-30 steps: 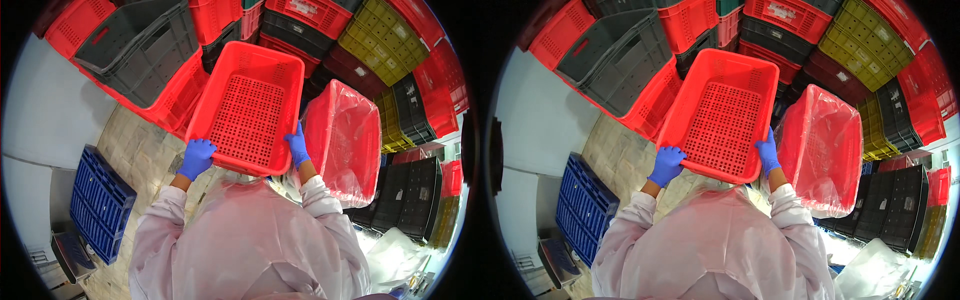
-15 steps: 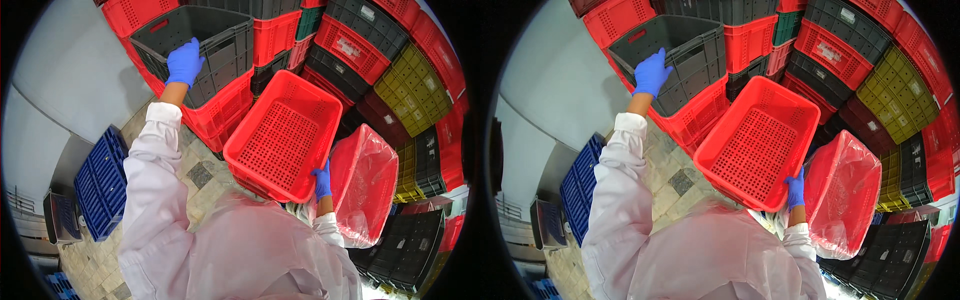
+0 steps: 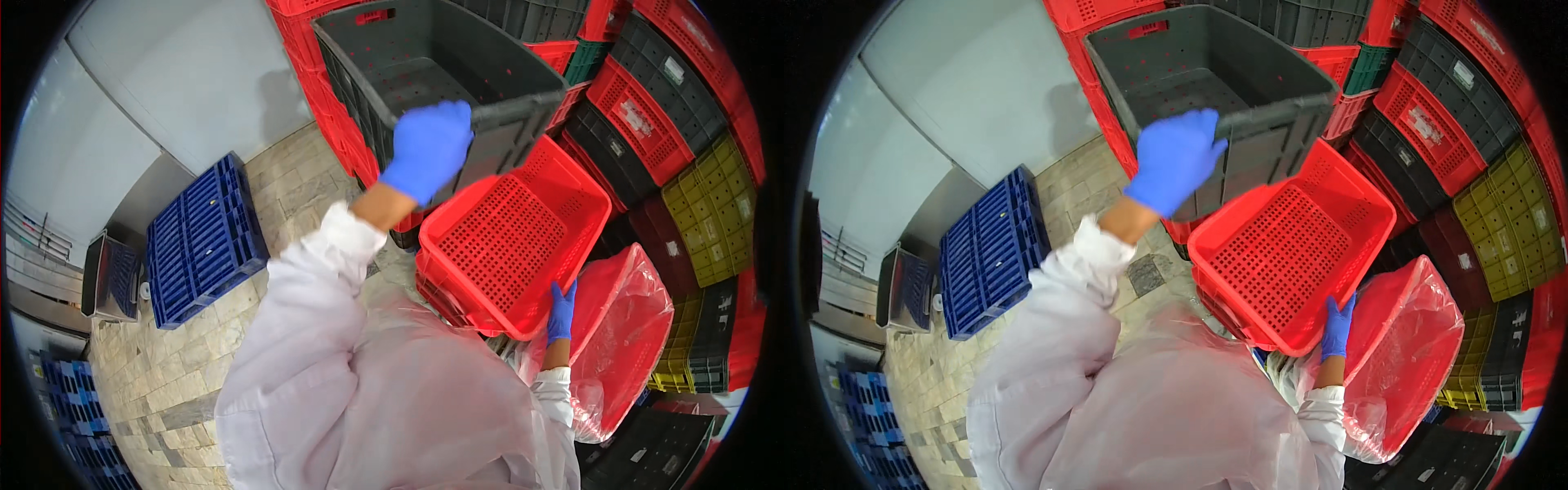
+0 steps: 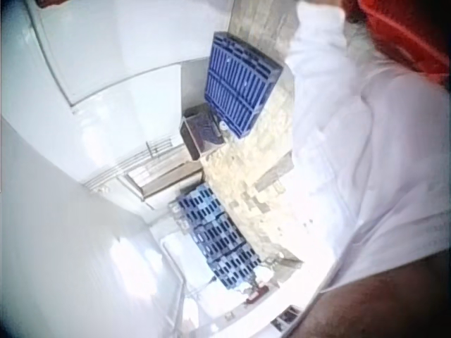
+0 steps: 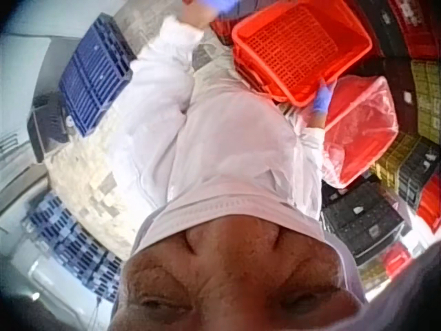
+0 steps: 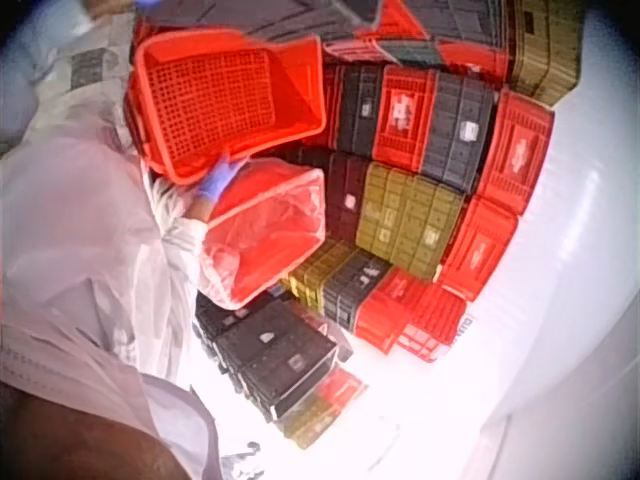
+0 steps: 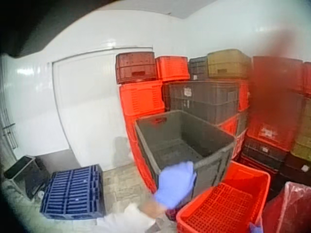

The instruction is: The person walks through a warehouse area and lines several plastic crates with clear plastic bags. They pick up a yellow crate, insert a bag, then repeat the process with a black crate and multiple red crates, stacking the lined crates on a pallet.

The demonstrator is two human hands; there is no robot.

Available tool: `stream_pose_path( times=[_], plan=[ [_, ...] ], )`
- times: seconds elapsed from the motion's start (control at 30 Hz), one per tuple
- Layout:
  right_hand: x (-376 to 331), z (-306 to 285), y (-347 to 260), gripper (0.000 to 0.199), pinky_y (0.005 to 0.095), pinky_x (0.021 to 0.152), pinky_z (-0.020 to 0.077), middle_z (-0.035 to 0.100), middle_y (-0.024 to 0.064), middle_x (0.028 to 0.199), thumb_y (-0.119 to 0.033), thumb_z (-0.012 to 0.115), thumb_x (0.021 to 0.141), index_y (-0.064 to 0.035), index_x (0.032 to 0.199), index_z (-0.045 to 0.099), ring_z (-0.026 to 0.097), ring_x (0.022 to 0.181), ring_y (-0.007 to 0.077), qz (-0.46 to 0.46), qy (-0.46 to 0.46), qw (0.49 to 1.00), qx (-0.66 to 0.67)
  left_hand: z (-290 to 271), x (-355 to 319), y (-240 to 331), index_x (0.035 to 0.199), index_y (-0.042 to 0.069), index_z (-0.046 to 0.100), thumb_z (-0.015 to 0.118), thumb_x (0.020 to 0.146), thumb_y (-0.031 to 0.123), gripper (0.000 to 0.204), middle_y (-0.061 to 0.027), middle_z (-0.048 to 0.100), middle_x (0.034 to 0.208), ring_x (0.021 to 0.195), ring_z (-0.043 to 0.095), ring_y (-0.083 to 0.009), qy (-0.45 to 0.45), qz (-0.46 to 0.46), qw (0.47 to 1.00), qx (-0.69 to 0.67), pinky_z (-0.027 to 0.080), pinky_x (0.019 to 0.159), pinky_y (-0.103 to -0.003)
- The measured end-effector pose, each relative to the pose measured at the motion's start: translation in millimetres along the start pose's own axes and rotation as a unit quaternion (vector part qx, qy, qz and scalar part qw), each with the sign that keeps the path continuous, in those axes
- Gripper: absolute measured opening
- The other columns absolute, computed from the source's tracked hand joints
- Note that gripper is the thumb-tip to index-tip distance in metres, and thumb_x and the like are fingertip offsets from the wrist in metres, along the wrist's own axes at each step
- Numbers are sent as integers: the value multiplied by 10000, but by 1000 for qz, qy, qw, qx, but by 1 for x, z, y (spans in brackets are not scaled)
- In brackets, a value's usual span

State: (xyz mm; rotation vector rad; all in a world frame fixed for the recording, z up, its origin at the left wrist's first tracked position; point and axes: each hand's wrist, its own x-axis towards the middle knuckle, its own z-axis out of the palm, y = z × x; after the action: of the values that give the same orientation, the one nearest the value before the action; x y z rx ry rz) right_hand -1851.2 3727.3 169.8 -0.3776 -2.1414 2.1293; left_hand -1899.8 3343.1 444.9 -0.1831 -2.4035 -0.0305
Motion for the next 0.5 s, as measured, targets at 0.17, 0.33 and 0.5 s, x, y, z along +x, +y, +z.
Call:
stream_pose_path(
  times=[0.17, 0.33, 0.5],
  plan=[
    [-19, -10, -114, 641, 350, 1074, 250, 343, 143, 1424, -178, 573, 893, -42, 1429, 249, 307, 1322, 212, -257, 109, 952, -127, -72, -86, 38, 960, 121, 588, 693, 740, 322, 316, -62, 582, 723, 626, 587, -252, -13, 50, 998, -47, 445, 533, -359],
    [-102, -5, -240, 518, 418, 1079, 247, 391, 155, 1395, -152, 566, 860, -49, 1346, 417, 345, 1312, 282, -459, 33, 872, -169, -129, -152, 56, 926, 141, 620, 754, 667, 330, 347, -22, 533, 641, 544, 518, -206, -77, 95, 992, -20, 385, 504, -328],
    [-167, 7, -284, 479, 470, 1018, 343, 483, 234, 1244, -296, 627, 809, -15, 1189, 546, 420, 1213, 413, -523, -175, 747, -372, -144, -180, 46, 921, 175, 631, 751, 653, 334, 334, 6, 504, 624, 530, 472, -180, -23, 167, 982, -80, 354, 512, -313]
  ],
)
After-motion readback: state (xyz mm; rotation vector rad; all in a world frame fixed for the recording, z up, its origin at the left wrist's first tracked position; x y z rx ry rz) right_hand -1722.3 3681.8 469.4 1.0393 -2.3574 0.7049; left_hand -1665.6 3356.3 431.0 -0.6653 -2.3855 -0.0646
